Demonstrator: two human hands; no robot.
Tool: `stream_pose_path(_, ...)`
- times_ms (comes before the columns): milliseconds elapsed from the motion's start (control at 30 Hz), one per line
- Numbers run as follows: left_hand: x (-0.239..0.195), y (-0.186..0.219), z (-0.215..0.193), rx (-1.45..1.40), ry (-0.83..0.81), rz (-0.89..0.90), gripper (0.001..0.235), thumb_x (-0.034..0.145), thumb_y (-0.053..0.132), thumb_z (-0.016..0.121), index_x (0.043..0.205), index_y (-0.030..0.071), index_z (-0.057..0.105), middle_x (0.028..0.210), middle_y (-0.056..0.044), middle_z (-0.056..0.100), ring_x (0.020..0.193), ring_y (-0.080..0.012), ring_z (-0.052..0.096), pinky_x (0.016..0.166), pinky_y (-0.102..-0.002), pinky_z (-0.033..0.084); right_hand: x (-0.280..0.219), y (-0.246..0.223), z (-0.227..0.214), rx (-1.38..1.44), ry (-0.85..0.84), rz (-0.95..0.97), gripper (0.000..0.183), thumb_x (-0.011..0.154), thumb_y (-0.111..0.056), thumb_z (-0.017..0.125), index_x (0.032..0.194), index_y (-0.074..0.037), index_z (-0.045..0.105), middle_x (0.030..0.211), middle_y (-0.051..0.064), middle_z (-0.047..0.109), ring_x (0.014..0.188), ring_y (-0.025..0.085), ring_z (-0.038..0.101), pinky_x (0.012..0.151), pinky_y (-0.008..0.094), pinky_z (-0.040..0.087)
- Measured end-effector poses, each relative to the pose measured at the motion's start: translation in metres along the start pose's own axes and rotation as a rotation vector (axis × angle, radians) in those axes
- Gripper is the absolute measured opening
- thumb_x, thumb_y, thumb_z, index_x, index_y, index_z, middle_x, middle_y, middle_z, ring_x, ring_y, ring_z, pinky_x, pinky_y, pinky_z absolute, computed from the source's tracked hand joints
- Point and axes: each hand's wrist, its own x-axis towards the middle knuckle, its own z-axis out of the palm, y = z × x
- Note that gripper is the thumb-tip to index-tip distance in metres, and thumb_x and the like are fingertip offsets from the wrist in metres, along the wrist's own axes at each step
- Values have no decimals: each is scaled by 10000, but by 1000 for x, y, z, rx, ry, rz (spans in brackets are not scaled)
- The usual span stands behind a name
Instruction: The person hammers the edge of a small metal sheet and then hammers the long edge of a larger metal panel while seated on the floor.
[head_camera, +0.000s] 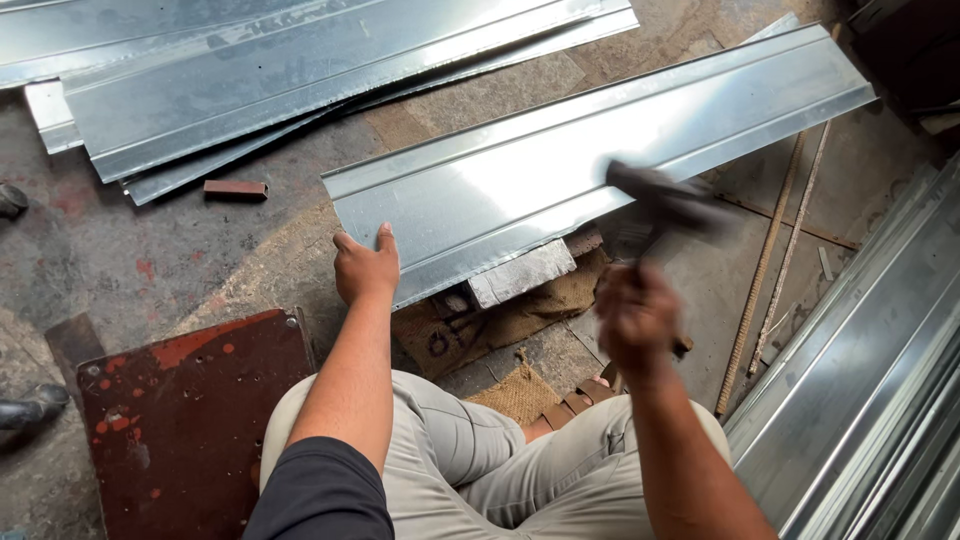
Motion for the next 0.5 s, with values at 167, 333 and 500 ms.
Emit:
stream_pose_path(167,0,4,-5,-11,-17,-11,642,959,563,629,1212,4,440,1111,-275,675,1006,-431,708,822,-512,588,16,2,9,316,420,-474,291,1131,-376,484,1004,-116,519,739,43,613,533,86,596,489,239,504)
stream_pose_path(333,-3,1,-3,-20,2,2,648,946,569,642,1200,1,461,1095,-271,687,1007,-443,704,839,-525,574,-18,34,27,-645,-489,515,135,1018,-209,567,1079,-94,602,598,69,588,514,216,601,495,368,459)
stream_pose_path(500,1,1,1,-5,40,18,648,931,573,653,1169,-6,489,1099,-263,693,1004,-455,696,841,-541,562,-1,7,5,-384,-186,285,209,1055,-264,545,1014,-82,641,670,35,600,526,180,583,454,342,482)
